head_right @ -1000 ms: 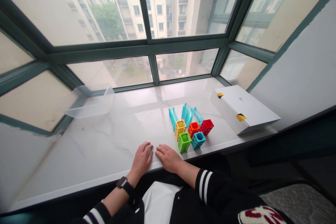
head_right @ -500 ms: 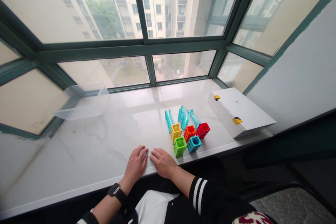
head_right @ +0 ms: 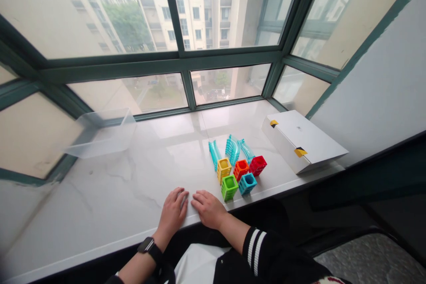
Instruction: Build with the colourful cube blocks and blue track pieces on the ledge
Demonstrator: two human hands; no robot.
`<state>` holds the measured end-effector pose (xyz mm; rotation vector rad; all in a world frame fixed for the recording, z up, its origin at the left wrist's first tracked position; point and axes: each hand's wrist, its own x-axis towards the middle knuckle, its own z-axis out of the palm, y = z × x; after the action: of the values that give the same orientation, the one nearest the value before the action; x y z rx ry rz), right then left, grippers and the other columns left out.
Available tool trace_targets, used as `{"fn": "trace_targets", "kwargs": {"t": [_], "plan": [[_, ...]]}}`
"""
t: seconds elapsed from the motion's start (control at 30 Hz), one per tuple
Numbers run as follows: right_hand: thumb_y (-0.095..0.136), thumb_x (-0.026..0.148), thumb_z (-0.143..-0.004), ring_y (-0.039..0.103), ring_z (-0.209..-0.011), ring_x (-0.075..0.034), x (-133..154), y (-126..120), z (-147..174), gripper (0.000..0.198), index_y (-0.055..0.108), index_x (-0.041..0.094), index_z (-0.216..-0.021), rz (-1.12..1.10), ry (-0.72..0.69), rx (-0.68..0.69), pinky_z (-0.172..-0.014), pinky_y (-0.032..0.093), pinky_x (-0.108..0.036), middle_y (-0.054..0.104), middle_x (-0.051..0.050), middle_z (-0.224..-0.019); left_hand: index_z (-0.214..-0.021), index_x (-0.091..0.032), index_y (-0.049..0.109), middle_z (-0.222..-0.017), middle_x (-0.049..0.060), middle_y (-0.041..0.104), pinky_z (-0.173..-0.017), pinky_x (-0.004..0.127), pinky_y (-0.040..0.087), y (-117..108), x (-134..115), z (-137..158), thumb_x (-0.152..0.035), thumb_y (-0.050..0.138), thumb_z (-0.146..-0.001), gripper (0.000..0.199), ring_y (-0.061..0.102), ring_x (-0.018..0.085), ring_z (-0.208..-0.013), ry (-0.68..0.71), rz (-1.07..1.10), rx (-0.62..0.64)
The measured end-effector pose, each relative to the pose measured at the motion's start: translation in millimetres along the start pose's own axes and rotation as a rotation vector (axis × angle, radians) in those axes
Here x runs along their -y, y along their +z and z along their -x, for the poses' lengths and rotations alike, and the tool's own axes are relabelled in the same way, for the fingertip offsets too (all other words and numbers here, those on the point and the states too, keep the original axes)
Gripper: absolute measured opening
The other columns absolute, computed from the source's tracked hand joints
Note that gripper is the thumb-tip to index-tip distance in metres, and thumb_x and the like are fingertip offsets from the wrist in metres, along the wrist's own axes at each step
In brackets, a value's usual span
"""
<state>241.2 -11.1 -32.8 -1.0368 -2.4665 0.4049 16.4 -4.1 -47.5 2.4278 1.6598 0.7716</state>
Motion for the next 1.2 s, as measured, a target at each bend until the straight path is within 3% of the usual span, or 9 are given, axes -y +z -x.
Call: {"fn": "trace_targets", "kwargs": {"t": [0.2, 0.33, 0.53, 0.6, 0.67, 0.73, 0.8, 0.97, 1.2], "plan": [[0.061, 0.01, -0.091, 0.055, -0.143, -0.029, -1, -1, -3, 0.043, 0.069, 0.019, -0.132, -0.036, 0.03, -0.011, -0.122, 0.045, -0.049, 0.068, -0.014, -0.143, -0.126, -0.024, 0.068, -0.136, 0.013, 0.066, -0.114, 0.057, 0.05, 0, -1, -1, -0.029, 0.051, -0.104, 0.028, 0.062, 0.032, -0.13, -0.001, 0.013, -0.014], [0.059, 0.005, -0.087, 0.068, -0.124, -0.023, 24, -23, -9, 0.038, 0.075, 0.024, -0.115, -0.173, 0.055, -0.12, -0.108, 0.056, -0.039, 0.073, -0.01, -0.134, -0.126, -0.025, 0.069, -0.137, 0.013, 0.066, -0.114, 0.057, 0.05, 4, 2, 0, -0.025, 0.053, -0.101, 0.03, 0.061, 0.032, -0.131, -0.003, 0.015, -0.029], [0.056, 0.006, -0.093, 0.07, -0.114, -0.021, 69, -127, -18, 0.042, 0.068, 0.025, -0.129, -0.321, -0.236, -0.414, -0.102, 0.059, -0.039, 0.076, -0.008, -0.119, -0.127, -0.025, 0.069, -0.137, 0.013, 0.066, -0.115, 0.058, 0.048, 1, 1, -1, -0.022, 0.052, -0.099, 0.033, 0.06, 0.032, -0.132, 0.007, 0.014, -0.017], [0.054, 0.008, -0.096, 0.071, -0.108, -0.022, 62, -165, -15, 0.037, 0.07, 0.026, -0.124, -0.275, -0.198, -0.495, -0.099, 0.06, -0.042, 0.076, -0.008, -0.11, -0.127, -0.024, 0.069, -0.135, 0.013, 0.067, -0.114, 0.057, 0.049, 0, 0, -2, -0.026, 0.051, -0.101, 0.031, 0.06, 0.032, -0.13, 0.008, 0.022, -0.016], [0.052, 0.012, -0.099, 0.071, -0.1, -0.023, 47, -196, -7, 0.029, 0.074, 0.027, -0.11, -0.207, -0.055, -0.557, -0.095, 0.061, -0.044, 0.075, -0.007, -0.101, -0.126, -0.025, 0.068, -0.134, 0.013, 0.067, -0.114, 0.057, 0.05, -1, -1, -3, -0.028, 0.05, -0.103, 0.03, 0.061, 0.032, -0.129, 0.006, 0.032, -0.013], [0.05, 0.017, -0.101, 0.071, -0.102, -0.026, 30, -217, 4, 0.027, 0.075, 0.028, -0.102, -0.126, 0.14, -0.542, -0.099, 0.06, -0.047, 0.074, -0.008, -0.099, -0.126, -0.025, 0.069, -0.134, 0.013, 0.067, -0.114, 0.056, 0.05, -1, -1, -4, -0.028, 0.049, -0.104, 0.03, 0.061, 0.032, -0.129, 0.001, 0.04, -0.014], [0.054, 0.022, -0.101, 0.069, -0.112, -0.028, 16, -228, 15, 0.022, 0.075, 0.027, -0.108, -0.058, 0.245, -0.437, -0.106, 0.057, -0.05, 0.073, -0.01, -0.109, -0.125, -0.026, 0.069, -0.134, 0.013, 0.067, -0.114, 0.057, 0.05, -1, -1, -4, -0.028, 0.049, -0.104, 0.029, 0.062, 0.032, -0.129, 0.001, 0.048, -0.016], [0.068, 0.023, -0.094, 0.064, -0.127, -0.03, 1, -221, 34, 0.031, 0.069, 0.026, -0.124, 0.015, 0.298, -0.165, -0.113, 0.054, -0.052, 0.069, -0.011, -0.134, -0.124, -0.026, 0.07, -0.134, 0.013, 0.067, -0.114, 0.056, 0.051, -2, -2, -4, -0.028, 0.05, -0.103, 0.03, 0.062, 0.033, -0.129, -0.006, 0.056, -0.022], [0.067, 0.011, -0.089, 0.067, -0.121, -0.029, -1, -203, 36, 0.054, 0.063, 0.026, -0.14, 0.032, 0.352, -0.058, -0.104, 0.059, -0.047, 0.064, -0.011, -0.133, -0.125, -0.024, 0.069, -0.134, 0.013, 0.066, -0.115, 0.054, 0.049, -5, -5, -5, -0.027, 0.05, -0.104, 0.029, 0.061, 0.032, -0.128, -0.011, 0.047, 0.006]]}}
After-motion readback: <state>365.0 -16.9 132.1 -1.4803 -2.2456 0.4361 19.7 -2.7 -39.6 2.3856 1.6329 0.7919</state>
